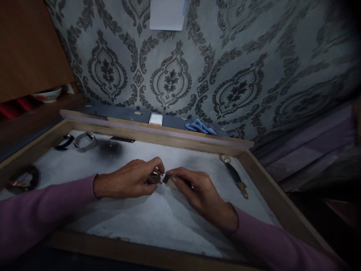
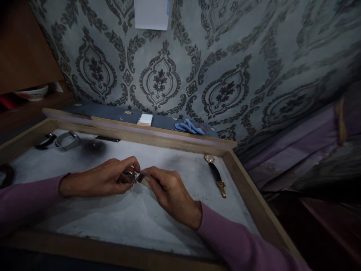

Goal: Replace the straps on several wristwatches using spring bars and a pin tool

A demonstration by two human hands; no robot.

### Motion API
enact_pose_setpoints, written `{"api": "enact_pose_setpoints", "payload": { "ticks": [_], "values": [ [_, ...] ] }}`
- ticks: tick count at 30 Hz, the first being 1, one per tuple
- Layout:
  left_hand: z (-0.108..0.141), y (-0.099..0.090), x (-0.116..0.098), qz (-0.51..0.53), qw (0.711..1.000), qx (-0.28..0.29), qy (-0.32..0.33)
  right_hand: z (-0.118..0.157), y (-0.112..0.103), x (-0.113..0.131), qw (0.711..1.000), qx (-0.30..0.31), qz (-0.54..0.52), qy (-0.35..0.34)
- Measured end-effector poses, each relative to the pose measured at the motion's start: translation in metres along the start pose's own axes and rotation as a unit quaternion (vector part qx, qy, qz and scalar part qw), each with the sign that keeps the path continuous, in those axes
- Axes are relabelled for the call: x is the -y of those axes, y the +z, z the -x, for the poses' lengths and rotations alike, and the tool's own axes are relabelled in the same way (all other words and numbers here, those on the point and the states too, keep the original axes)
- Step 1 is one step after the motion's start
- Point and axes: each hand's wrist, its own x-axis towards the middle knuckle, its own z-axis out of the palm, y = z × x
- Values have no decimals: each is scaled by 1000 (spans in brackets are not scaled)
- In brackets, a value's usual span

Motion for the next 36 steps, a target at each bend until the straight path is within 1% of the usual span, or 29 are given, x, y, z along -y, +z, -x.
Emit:
{"api": "enact_pose_setpoints", "payload": {
  "ticks": [9, 16, 25, 32, 36],
  "values": [
    [0, 1, 2, -13, 1000, 3, -5, 1, 2, -2, 1000, 14, 16, 11],
    [1, 2, 5, -8, 1000, -3, 8, 2, 2, -3, 1000, 17, 20, 2],
    [1, 0, 1, -3, 1000, 0, -2, 2, 2, -2, 999, 16, 36, -12],
    [1, 1, 3, 1, 1000, 5, 3, 3, 2, -4, 999, 13, 40, -26],
    [1, 2, 4, 2, 1000, 4, 1, 3, 2, -4, 999, 17, 44, -22]
  ]
}}
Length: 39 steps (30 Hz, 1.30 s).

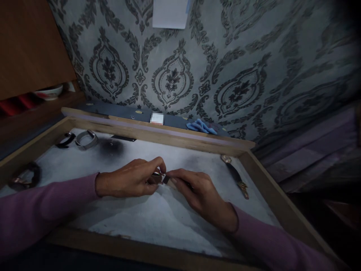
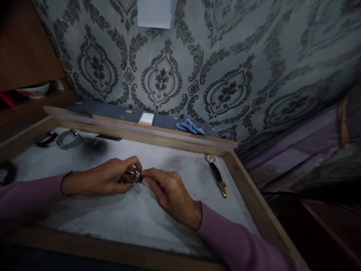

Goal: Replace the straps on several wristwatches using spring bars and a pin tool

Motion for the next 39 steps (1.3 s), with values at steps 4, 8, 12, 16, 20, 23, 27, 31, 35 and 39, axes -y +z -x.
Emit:
{"api": "enact_pose_setpoints", "payload": {
  "ticks": [4, 8, 12, 16, 20, 23, 27, 31, 35, 39],
  "values": [
    [0, 0, 0, 0, 1000, -4, 5, -1, 0, 1, 1000, 0, -3, -3],
    [0, 0, 1, 5, 1000, -2, 10, 0, -1, 1, 1000, -4, 4, -15],
    [0, 0, 1, 2, 1000, -1, -1, 0, -1, 0, 999, -4, 14, -29],
    [0, 0, 0, 5, 1000, 0, 2, 0, -1, 0, 999, -2, 15, -30],
    [0, -1, -2, 6, 1000, 4, 0, 0, -1, 0, 999, -2, 19, -39],
    [0, -1, -2, 7, 1000, 6, -1, 0, -2, 1, 999, 2, 24, -39],
    [0, 0, 0, 7, 1000, 6, 3, 1, -2, 0, 998, 4, 36, -46],
    [0, 1, 1, 9, 1000, 8, -5, 1, -2, -1, 996, 0, 50, -74],
    [0, 0, 1, 5, 1000, 6, -4, 1, -2, -2, 993, -4, 59, -98],
    [0, -1, 0, 8, 1000, 5, -3, 1, -2, -2, 991, -1, 77, -109]
  ]
}}
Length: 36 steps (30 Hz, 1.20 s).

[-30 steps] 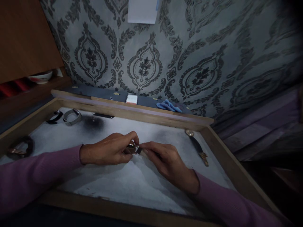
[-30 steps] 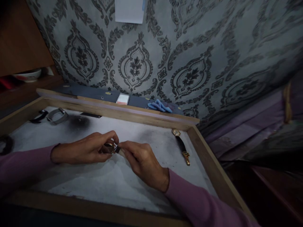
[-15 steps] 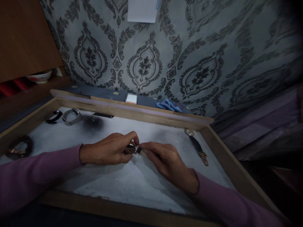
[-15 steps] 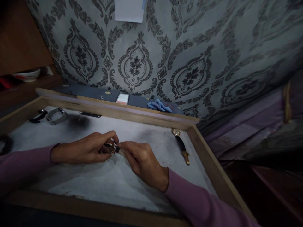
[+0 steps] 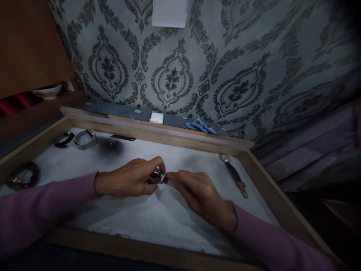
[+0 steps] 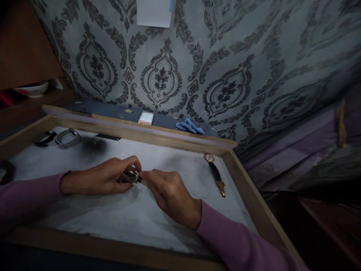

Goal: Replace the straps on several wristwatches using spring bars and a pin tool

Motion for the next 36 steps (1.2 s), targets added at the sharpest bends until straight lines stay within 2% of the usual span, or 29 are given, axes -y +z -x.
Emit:
{"api": "enact_pose_setpoints", "payload": {
  "ticks": [8, 23, 31, 36],
  "values": [
    [1, 1, 0, 16, 1000, 4, 5, -2, -1, 2, 1000, 6, -9, -1],
    [2, 2, 0, 30, 1000, 7, 7, 1, 3, 1, 998, 3, -47, 50],
    [-2, -1, 2, 111, 993, 27, -38, -1, 3, -1, 995, -5, -75, 60],
    [-3, -1, 5, 209, 975, 43, -58, -1, 3, 0, 993, -3, -88, 82]
  ]
}}
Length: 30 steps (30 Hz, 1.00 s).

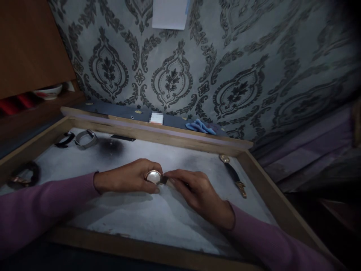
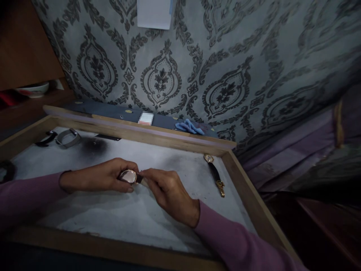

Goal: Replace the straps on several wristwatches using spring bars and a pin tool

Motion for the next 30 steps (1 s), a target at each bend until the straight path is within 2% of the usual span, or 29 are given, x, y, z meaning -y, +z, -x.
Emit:
{"api": "enact_pose_setpoints", "payload": {
  "ticks": [4, 15, 21, 27, 30],
  "values": [
    [-2, 0, 3, 51, 998, 18, -36, 0, 0, 0, 1000, 6, -10, 6],
    [6, -4, -9, -88, 996, 17, -16, 1, 4, 5, 999, 24, -46, 10],
    [7, -2, -8, -83, 995, 13, -46, 2, 8, 5, 999, 22, -40, 1],
    [10, -2, -10, -140, 990, -23, -14, 2, 8, 6, 999, -2, -44, 6],
    [11, -4, -12, -121, 992, -2, -19, 2, 8, 6, 999, -11, -45, 14]
  ]
}}
